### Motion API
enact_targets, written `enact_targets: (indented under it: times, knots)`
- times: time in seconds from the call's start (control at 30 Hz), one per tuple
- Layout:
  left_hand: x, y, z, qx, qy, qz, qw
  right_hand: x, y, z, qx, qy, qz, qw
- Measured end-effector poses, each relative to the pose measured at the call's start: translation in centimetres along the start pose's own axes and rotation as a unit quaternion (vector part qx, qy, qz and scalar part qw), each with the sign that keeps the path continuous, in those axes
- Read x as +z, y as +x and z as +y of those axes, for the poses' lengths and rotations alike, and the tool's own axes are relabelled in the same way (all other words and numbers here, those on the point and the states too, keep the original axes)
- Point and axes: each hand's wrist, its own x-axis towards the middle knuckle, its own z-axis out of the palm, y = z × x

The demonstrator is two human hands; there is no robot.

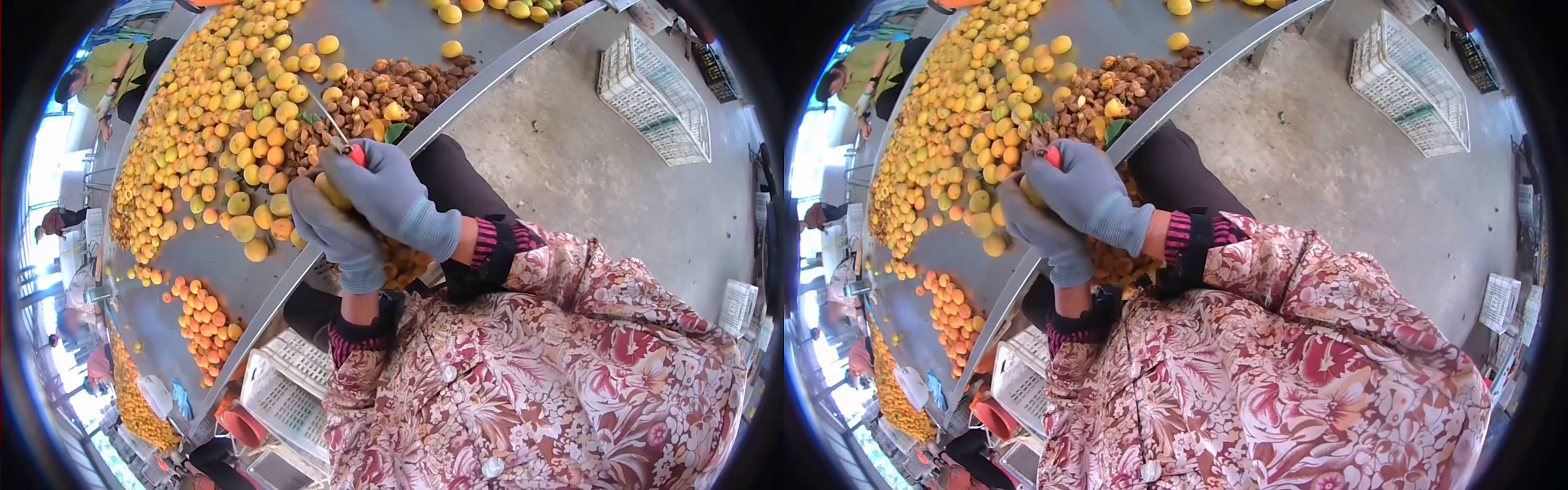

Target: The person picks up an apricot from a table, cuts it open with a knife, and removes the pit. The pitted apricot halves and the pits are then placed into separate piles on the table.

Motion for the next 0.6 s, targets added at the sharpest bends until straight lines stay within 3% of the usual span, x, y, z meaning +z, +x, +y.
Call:
enact_targets:
  times: [0.03,0.07,0.13,0.2,0.27,0.33,0.37,0.43,0.5,0.53,0.6]
  knots:
    - [-0.3,0.2,-0.1,-0.018,-0.065,-0.008,0.998,-0.1,0.2,0.0,0.001,0.002,-0.001,1.000]
    - [-0.6,0.3,-0.8,-0.017,-0.062,-0.006,0.998,-0.5,0.4,0.1,0.057,0.054,-0.039,0.996]
    - [-1.3,1.3,-2.2,0.184,0.021,-0.058,0.981,-0.9,0.5,-1.1,0.109,0.105,-0.075,0.986]
    - [-2.0,1.2,-2.4,0.197,0.081,-0.106,0.971,-1.2,0.0,-2.0,0.206,0.185,-0.093,0.956]
    - [-2.0,1.3,-2.2,0.261,0.173,-0.081,0.946,-1.0,0.4,-1.0,0.180,0.151,-0.085,0.968]
    - [-0.3,0.8,-2.4,0.216,0.103,-0.031,0.970,-0.4,0.9,-0.5,0.053,0.054,-0.032,0.997]
    - [0.3,0.5,-2.6,0.169,0.032,0.022,0.985,-0.3,1.1,-0.3,0.055,0.052,-0.032,0.997]
    - [-0.2,0.5,-2.5,0.128,0.016,0.003,0.992,-0.1,1.0,-0.8,0.035,0.024,-0.034,0.999]
    - [-0.6,0.7,-2.6,0.090,-0.003,-0.015,0.996,-0.2,1.1,-1.0,0.090,0.090,-0.057,0.990]
    - [-1.1,0.9,-2.7,0.111,0.040,-0.047,0.992,-0.3,1.1,-1.1,0.143,0.157,-0.079,0.974]
    - [-2.1,1.4,-2.8,0.131,0.084,-0.080,0.985,-0.6,1.2,-1.1,0.157,0.155,-0.109,0.969]
